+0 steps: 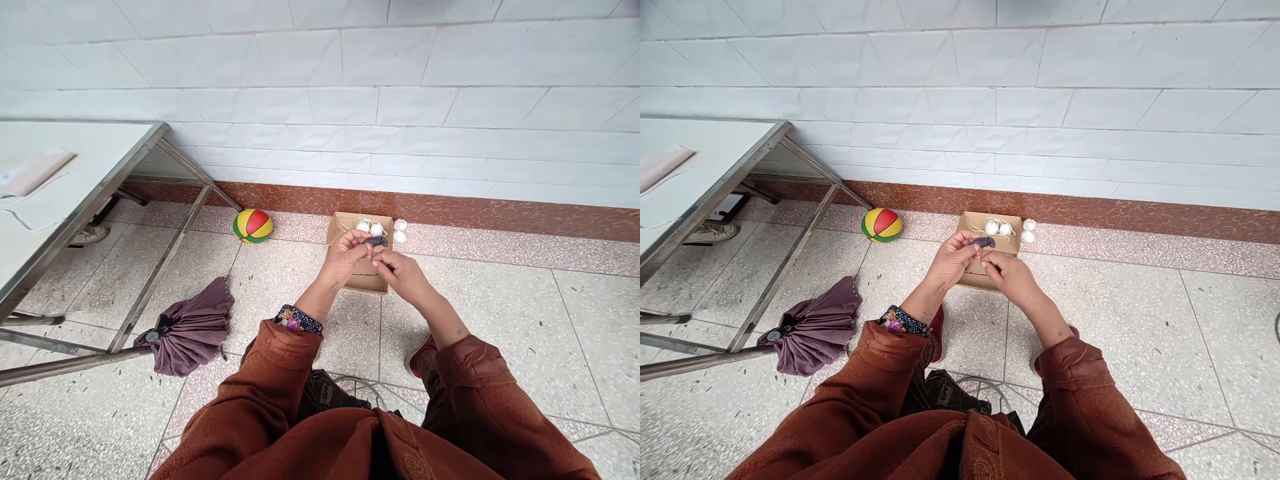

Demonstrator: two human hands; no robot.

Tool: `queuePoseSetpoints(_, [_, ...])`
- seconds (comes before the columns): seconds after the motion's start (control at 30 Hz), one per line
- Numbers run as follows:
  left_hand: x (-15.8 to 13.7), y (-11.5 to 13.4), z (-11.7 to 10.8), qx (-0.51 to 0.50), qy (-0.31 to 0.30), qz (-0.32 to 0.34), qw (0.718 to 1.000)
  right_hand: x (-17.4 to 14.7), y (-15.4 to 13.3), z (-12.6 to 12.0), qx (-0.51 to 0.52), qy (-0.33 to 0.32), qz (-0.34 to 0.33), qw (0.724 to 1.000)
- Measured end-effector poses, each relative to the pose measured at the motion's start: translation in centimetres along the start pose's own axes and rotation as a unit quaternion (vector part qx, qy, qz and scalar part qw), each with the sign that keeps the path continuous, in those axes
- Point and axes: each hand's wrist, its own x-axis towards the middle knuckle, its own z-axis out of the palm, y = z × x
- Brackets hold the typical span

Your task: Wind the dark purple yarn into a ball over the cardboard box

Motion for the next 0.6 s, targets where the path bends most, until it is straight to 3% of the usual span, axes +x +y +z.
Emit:
queuePoseSetpoints(0.1, [0.4,-0.7,-0.2,0.112,0.043,0.028,0.992,-0.2,-1.5,-0.3,0.02,-0.023,-0.026,0.999])
queuePoseSetpoints(0.2, [0.3,-0.9,0.0,0.185,0.015,0.019,0.982,-0.1,-1.6,-1.2,0.045,0.049,0.001,0.998])
queuePoseSetpoints(0.3, [-0.4,-0.5,0.4,0.154,-0.081,-0.023,0.984,0.2,-0.1,-1.9,0.043,0.133,0.054,0.989])
queuePoseSetpoints(0.4, [-0.8,-0.2,0.6,0.053,-0.15,-0.053,0.986,0.4,1.5,-1.6,0.019,0.138,0.085,0.987])
queuePoseSetpoints(0.5, [-0.4,-0.4,0.7,-0.005,-0.094,-0.024,0.995,0.1,1.5,-0.5,0.002,0.068,0.062,0.996])
queuePoseSetpoints(0.6, [0.6,-0.9,0.7,0.038,0.002,0.016,0.999,-0.5,0.2,0.3,0.0,-0.005,0.001,1.0])
